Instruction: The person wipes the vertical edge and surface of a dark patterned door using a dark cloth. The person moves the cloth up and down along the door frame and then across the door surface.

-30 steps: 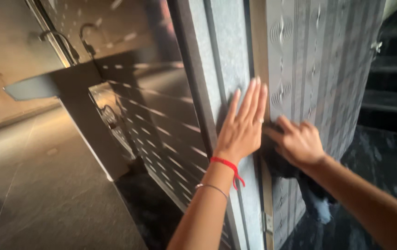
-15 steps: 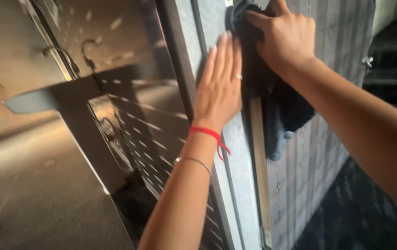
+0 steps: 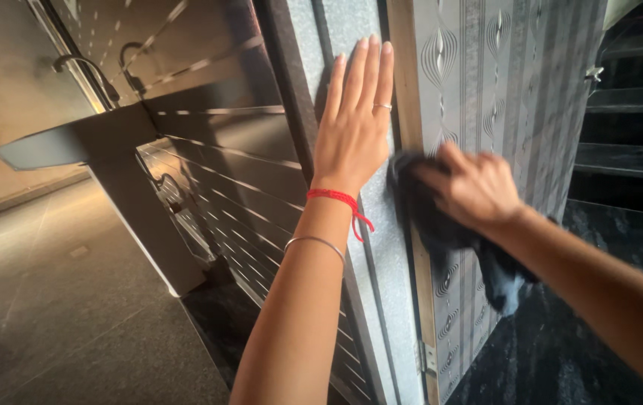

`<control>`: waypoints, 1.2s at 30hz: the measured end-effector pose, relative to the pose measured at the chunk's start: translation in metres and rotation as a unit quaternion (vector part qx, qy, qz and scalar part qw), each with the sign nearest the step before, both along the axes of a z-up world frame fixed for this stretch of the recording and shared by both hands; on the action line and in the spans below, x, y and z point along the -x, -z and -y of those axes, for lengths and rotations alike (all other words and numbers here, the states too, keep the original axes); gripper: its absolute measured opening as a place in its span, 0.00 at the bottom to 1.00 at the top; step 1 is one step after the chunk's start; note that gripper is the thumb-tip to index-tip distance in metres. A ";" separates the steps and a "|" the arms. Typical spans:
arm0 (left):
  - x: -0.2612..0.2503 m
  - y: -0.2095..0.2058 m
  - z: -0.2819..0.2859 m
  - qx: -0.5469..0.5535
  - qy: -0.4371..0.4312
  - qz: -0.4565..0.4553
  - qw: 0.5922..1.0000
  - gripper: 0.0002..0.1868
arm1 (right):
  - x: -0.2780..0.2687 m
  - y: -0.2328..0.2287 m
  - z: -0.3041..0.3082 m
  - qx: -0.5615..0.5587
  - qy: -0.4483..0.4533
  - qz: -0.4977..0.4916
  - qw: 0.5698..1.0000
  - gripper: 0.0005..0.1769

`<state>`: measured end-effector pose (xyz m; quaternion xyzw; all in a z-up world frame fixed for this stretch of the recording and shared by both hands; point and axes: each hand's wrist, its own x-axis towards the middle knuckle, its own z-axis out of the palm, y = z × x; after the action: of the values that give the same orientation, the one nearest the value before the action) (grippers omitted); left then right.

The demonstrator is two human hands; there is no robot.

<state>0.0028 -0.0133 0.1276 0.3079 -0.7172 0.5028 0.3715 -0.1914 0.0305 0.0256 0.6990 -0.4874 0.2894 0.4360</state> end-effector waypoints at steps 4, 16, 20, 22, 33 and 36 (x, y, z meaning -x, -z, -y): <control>0.000 0.005 0.001 -0.001 -0.002 -0.011 1.000 0.36 | 0.001 -0.051 0.011 0.067 0.007 0.022 0.997 0.28; -0.007 0.072 -0.013 -0.042 0.055 -0.001 0.998 0.34 | -0.013 0.046 0.005 -0.058 0.042 0.042 0.997 0.34; -0.010 0.140 -0.021 -0.087 0.064 0.005 0.994 0.34 | -0.014 0.127 -0.008 -0.154 0.047 0.024 0.987 0.40; -0.008 0.169 -0.016 -0.079 0.040 0.025 0.996 0.33 | -0.018 0.158 -0.012 -0.191 0.048 0.021 0.980 0.39; 0.004 0.334 -0.039 -0.135 -0.067 0.031 0.988 0.30 | 0.001 0.175 -0.017 -0.075 -0.089 0.024 0.993 0.26; 0.008 0.365 -0.034 -0.148 -0.094 0.051 0.983 0.30 | 0.005 0.194 -0.013 -0.053 -0.123 0.036 0.990 0.30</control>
<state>-0.0053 0.0205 -0.2372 0.3993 -0.7698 0.4388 0.2355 -0.1960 0.0434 -0.1687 0.7649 -0.4281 0.3392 0.3414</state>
